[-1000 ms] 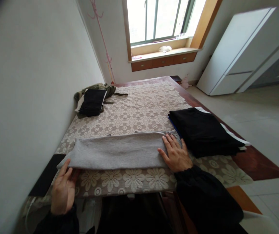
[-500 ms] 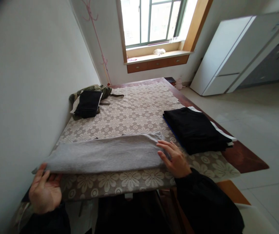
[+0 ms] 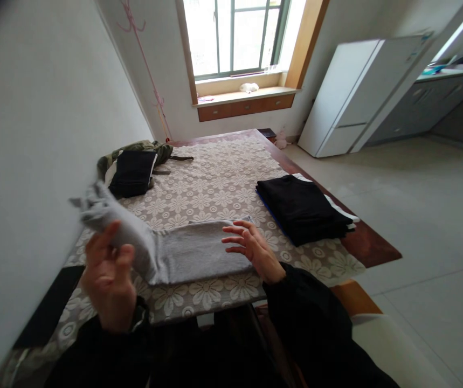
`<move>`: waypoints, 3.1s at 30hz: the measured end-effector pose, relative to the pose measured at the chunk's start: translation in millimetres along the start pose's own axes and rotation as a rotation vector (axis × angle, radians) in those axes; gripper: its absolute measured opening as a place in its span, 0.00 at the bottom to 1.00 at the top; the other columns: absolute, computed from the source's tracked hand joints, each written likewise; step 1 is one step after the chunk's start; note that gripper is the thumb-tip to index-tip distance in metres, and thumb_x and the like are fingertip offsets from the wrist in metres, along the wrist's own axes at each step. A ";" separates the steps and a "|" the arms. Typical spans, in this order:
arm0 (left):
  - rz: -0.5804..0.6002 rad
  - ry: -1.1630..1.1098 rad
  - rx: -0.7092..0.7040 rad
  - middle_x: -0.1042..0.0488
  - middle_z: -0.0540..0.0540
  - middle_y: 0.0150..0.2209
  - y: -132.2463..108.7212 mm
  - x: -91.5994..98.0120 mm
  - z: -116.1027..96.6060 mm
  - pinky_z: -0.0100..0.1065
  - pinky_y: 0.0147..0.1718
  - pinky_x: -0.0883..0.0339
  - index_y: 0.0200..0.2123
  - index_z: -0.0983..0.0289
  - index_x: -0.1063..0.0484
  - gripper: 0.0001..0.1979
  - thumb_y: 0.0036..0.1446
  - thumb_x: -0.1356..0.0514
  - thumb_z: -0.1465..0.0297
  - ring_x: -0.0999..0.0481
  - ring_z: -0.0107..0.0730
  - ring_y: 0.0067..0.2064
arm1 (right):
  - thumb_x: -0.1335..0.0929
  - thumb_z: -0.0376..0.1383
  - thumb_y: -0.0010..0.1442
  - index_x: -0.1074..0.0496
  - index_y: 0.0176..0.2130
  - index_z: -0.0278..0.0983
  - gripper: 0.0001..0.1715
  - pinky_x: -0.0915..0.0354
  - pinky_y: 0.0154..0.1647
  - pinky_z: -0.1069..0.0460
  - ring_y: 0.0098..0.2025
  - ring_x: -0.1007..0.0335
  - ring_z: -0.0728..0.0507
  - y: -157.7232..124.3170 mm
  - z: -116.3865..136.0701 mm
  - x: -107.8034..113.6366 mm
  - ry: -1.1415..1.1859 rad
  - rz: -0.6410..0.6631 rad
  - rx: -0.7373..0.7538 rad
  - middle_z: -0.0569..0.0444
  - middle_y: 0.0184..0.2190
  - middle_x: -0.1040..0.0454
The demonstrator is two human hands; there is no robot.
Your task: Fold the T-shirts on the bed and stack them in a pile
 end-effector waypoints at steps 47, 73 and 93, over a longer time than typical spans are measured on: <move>0.666 0.535 -0.311 0.28 0.52 0.57 -49.7 -0.4 102.6 0.46 0.56 0.34 0.55 0.54 0.26 0.29 0.56 0.48 0.83 0.33 0.45 0.56 | 0.34 0.35 0.53 0.39 0.68 0.41 0.43 0.52 0.70 0.36 0.72 0.55 0.34 11.9 -12.6 89.2 -1.056 0.094 0.041 0.52 0.69 0.41; 0.586 0.451 -0.107 0.28 0.51 0.39 -50.3 11.1 107.4 0.36 0.41 0.33 0.36 0.58 0.28 0.09 0.56 0.44 0.76 0.27 0.37 0.43 | 0.31 0.44 0.58 0.42 0.69 0.41 0.43 0.58 0.72 0.38 0.73 0.61 0.33 15.3 -11.9 95.3 -0.981 0.197 -0.040 0.50 0.70 0.44; 0.929 0.386 -0.277 0.25 0.55 0.50 -11.1 -0.4 52.9 0.38 0.55 0.33 0.48 0.58 0.26 0.12 0.64 0.45 0.70 0.26 0.37 0.54 | 0.35 0.42 0.67 0.43 0.68 0.45 0.33 0.45 0.68 0.37 0.69 0.48 0.36 18.5 42.4 44.3 -1.255 0.091 0.343 0.49 0.69 0.44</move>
Point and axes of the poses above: each hand's wrist, its own y-axis towards the middle knuckle, its own x-axis out of the back of the hand, z = x × y, the point moved 2 cm from there along y, towards the middle knuckle
